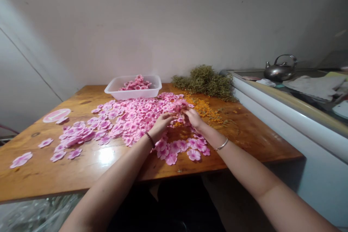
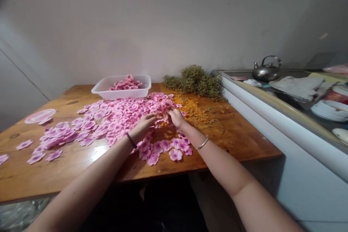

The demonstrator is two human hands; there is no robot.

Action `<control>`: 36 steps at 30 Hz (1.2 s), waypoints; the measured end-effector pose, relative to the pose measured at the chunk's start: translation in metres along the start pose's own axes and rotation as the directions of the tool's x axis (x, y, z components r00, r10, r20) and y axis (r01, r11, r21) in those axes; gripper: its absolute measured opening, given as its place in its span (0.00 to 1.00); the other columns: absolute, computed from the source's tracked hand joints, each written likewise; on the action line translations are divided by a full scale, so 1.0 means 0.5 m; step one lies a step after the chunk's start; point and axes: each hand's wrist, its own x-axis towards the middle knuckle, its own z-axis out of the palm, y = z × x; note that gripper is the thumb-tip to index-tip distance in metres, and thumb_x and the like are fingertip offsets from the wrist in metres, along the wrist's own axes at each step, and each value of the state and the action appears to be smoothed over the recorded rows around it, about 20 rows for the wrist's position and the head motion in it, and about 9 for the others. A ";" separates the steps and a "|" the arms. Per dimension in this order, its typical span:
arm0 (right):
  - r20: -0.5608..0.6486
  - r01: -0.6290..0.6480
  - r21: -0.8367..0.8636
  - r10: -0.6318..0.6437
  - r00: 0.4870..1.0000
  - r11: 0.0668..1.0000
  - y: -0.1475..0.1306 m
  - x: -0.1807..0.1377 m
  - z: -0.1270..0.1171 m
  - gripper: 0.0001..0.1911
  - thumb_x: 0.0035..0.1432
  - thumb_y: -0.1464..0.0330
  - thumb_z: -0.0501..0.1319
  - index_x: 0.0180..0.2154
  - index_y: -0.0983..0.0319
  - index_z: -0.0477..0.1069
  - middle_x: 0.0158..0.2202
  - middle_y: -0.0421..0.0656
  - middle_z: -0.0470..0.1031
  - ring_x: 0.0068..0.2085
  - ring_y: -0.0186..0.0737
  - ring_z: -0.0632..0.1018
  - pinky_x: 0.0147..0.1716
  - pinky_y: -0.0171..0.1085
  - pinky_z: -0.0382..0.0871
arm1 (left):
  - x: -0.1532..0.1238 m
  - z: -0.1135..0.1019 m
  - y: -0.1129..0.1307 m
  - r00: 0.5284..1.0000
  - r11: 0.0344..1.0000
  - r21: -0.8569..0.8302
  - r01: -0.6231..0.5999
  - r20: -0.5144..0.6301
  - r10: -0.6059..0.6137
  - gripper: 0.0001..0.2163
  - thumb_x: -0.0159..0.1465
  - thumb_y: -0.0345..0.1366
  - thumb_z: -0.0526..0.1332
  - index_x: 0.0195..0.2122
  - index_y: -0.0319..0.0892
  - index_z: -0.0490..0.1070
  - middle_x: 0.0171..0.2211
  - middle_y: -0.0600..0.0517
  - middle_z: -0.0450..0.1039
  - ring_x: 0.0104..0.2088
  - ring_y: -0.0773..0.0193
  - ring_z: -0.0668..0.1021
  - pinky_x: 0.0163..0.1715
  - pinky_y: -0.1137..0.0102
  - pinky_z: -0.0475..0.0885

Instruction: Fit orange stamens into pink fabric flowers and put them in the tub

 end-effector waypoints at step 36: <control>-0.108 0.357 -0.178 -0.379 0.919 0.917 -0.006 -0.016 0.014 0.10 0.46 0.61 0.63 0.27 0.59 0.65 0.27 0.39 0.71 0.31 0.36 0.71 0.36 0.37 0.69 | -0.014 0.028 0.001 0.935 0.971 -0.008 -0.239 -0.270 0.228 0.15 0.49 0.43 0.71 0.33 0.37 0.76 0.36 0.45 0.79 0.35 0.61 0.79 0.30 0.73 0.73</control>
